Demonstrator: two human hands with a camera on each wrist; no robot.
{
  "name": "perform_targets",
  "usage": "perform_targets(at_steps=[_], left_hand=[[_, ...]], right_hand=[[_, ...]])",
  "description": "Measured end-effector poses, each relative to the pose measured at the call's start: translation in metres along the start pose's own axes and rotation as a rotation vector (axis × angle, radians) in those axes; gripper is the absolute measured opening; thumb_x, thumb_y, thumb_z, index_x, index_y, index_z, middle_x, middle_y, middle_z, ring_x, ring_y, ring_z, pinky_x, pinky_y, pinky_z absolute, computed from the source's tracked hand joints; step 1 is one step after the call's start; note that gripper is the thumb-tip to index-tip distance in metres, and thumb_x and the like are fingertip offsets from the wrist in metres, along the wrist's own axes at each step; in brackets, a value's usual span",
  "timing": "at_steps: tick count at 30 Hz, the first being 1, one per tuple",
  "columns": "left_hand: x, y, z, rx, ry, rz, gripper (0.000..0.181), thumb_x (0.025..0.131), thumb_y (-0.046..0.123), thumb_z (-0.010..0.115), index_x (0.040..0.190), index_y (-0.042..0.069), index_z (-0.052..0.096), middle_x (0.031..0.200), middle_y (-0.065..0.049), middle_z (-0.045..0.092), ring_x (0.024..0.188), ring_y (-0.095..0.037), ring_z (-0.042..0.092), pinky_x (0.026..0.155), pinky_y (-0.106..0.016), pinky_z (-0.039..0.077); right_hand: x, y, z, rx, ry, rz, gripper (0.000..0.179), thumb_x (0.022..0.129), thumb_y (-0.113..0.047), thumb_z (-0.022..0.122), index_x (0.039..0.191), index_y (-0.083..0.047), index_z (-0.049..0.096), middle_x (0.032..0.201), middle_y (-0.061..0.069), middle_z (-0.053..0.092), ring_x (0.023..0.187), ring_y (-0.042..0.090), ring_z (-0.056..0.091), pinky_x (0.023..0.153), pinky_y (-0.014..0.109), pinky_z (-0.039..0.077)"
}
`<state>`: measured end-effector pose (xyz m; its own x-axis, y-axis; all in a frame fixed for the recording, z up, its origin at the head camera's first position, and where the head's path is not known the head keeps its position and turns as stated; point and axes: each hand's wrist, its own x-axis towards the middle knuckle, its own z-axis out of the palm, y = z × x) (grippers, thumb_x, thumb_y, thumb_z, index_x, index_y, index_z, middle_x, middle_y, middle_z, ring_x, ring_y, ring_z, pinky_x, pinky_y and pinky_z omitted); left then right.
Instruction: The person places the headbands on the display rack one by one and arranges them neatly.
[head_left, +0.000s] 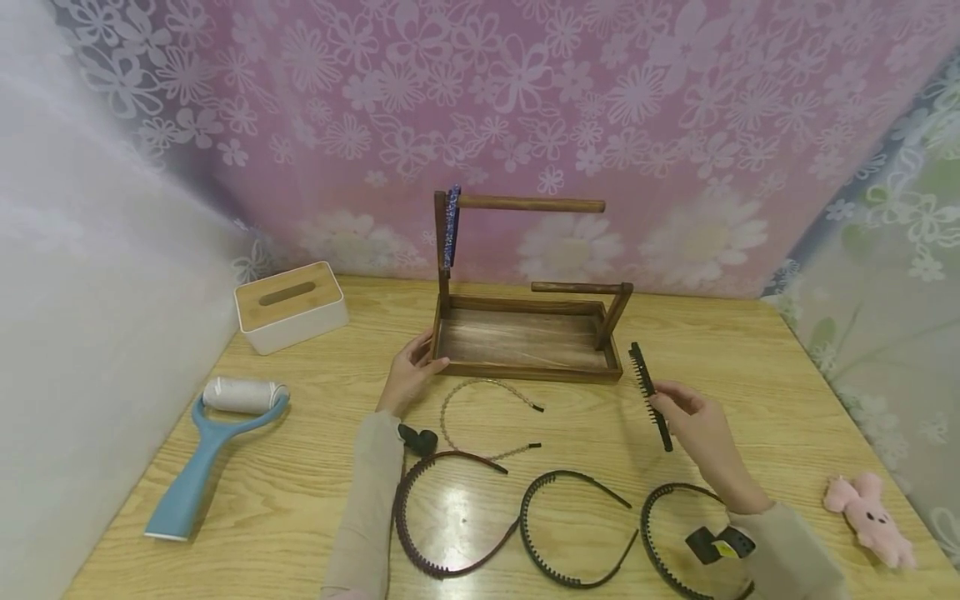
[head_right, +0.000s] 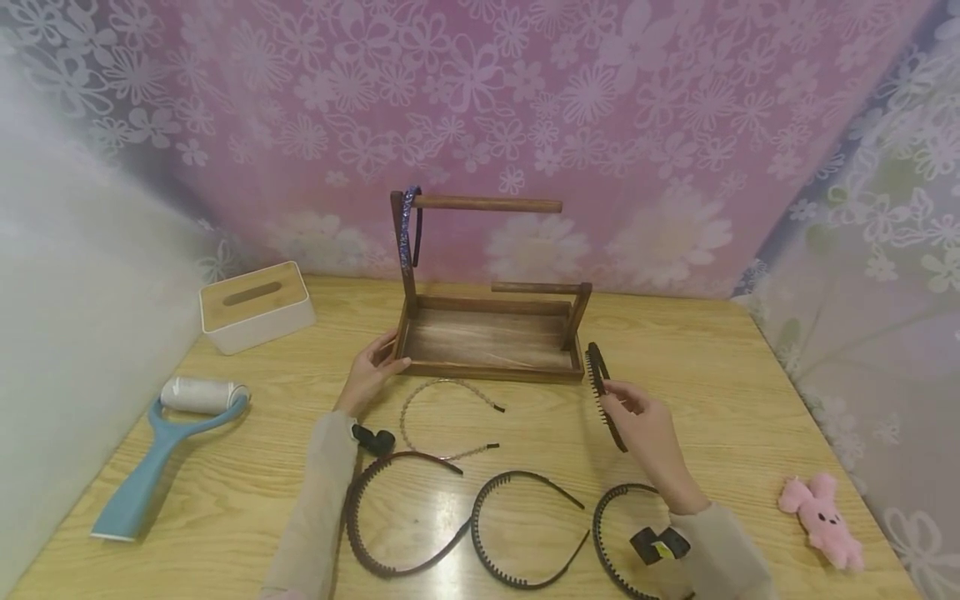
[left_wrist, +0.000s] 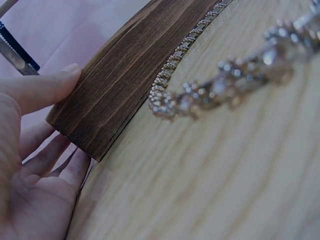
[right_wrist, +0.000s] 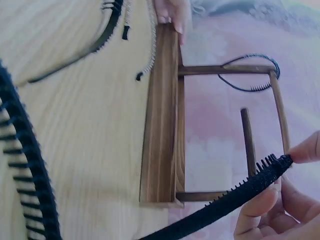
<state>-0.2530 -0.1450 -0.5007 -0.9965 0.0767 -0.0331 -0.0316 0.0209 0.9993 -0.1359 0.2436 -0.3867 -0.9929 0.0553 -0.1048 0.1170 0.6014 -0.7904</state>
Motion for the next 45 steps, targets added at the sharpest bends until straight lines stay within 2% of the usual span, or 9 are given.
perform_targets(at_steps=[3,5,7,12,18,24,30,39,45], left_hand=[[0.0,0.0,0.0,0.017,0.008,-0.001,0.069,0.09,0.009,0.07,0.151,0.011,0.037,0.161,-0.013,0.024,0.146,-0.033,0.03,0.12,-0.04,0.036],[0.0,0.0,0.001,0.024,0.014,-0.002,0.069,0.09,0.01,0.07,0.15,0.011,0.038,0.16,-0.012,0.025,0.146,-0.033,0.031,0.12,-0.038,0.036],[0.0,0.0,0.001,0.032,0.015,0.004,0.068,0.09,0.01,0.07,0.15,0.011,0.038,0.16,-0.012,0.027,0.146,-0.032,0.031,0.12,-0.037,0.036],[-0.001,-0.001,0.001,0.04,0.008,0.032,0.068,0.09,0.009,0.07,0.15,0.008,0.037,0.159,-0.012,0.029,0.146,-0.031,0.031,0.121,-0.036,0.034],[0.0,-0.003,0.0,0.036,0.006,0.056,0.068,0.091,0.007,0.069,0.15,0.004,0.036,0.159,-0.013,0.03,0.146,-0.031,0.032,0.121,-0.034,0.034],[0.0,-0.002,0.001,0.019,0.013,0.08,0.067,0.091,0.005,0.068,0.149,0.001,0.036,0.158,-0.016,0.031,0.145,-0.031,0.033,0.12,-0.033,0.034],[-0.001,0.003,0.001,-0.03,0.012,0.051,0.069,0.089,0.007,0.07,0.149,0.003,0.037,0.157,-0.015,0.033,0.145,-0.031,0.033,0.121,-0.033,0.034],[-0.001,-0.001,0.003,0.047,0.087,0.03,0.053,0.097,0.018,0.061,0.146,0.011,0.044,0.149,-0.012,0.045,0.14,-0.03,0.04,0.117,-0.045,0.04],[0.0,-0.003,0.003,0.022,0.082,0.039,0.058,0.093,0.012,0.066,0.146,0.007,0.043,0.149,-0.014,0.043,0.14,-0.03,0.04,0.118,-0.038,0.04]], right_hand=[[0.004,0.002,-0.007,0.038,0.035,0.018,0.052,0.103,-0.034,0.045,0.141,0.001,0.049,0.112,-0.012,0.064,0.083,-0.005,0.052,0.07,0.02,0.052],[0.006,0.003,-0.011,0.057,0.051,0.015,0.052,0.103,-0.034,0.044,0.141,0.002,0.048,0.098,-0.03,0.057,0.077,-0.003,0.052,0.067,0.018,0.051],[0.008,0.004,-0.013,0.078,0.06,0.001,0.052,0.103,-0.033,0.043,0.141,0.003,0.047,0.09,-0.037,0.051,0.075,0.001,0.051,0.066,0.018,0.05],[0.019,0.003,-0.021,0.126,0.099,-0.056,0.05,0.103,-0.029,0.043,0.139,0.005,0.047,0.086,-0.03,0.054,0.075,0.0,0.053,0.065,0.016,0.051],[0.037,-0.012,-0.033,0.192,0.15,-0.11,0.036,0.102,-0.028,0.047,0.128,-0.006,0.056,0.081,-0.024,0.057,0.072,-0.001,0.054,0.062,0.013,0.053],[0.055,-0.032,-0.037,0.221,0.168,-0.137,0.043,0.102,-0.031,0.046,0.134,-0.004,0.051,0.087,-0.022,0.056,0.074,0.0,0.054,0.063,0.012,0.052],[0.075,-0.049,-0.037,0.417,0.173,-0.184,0.025,0.1,-0.027,0.052,0.122,-0.014,0.056,0.088,-0.014,0.057,0.077,0.002,0.053,0.062,0.01,0.051],[0.099,-0.08,-0.037,0.508,0.2,-0.191,0.029,0.099,-0.029,0.053,0.123,-0.013,0.055,0.088,-0.007,0.054,0.074,0.005,0.051,0.062,0.01,0.051],[0.117,-0.104,-0.04,0.525,0.205,-0.245,0.036,0.099,-0.026,0.053,0.128,-0.006,0.055,0.089,-0.006,0.055,0.072,0.005,0.051,0.06,0.01,0.051]])
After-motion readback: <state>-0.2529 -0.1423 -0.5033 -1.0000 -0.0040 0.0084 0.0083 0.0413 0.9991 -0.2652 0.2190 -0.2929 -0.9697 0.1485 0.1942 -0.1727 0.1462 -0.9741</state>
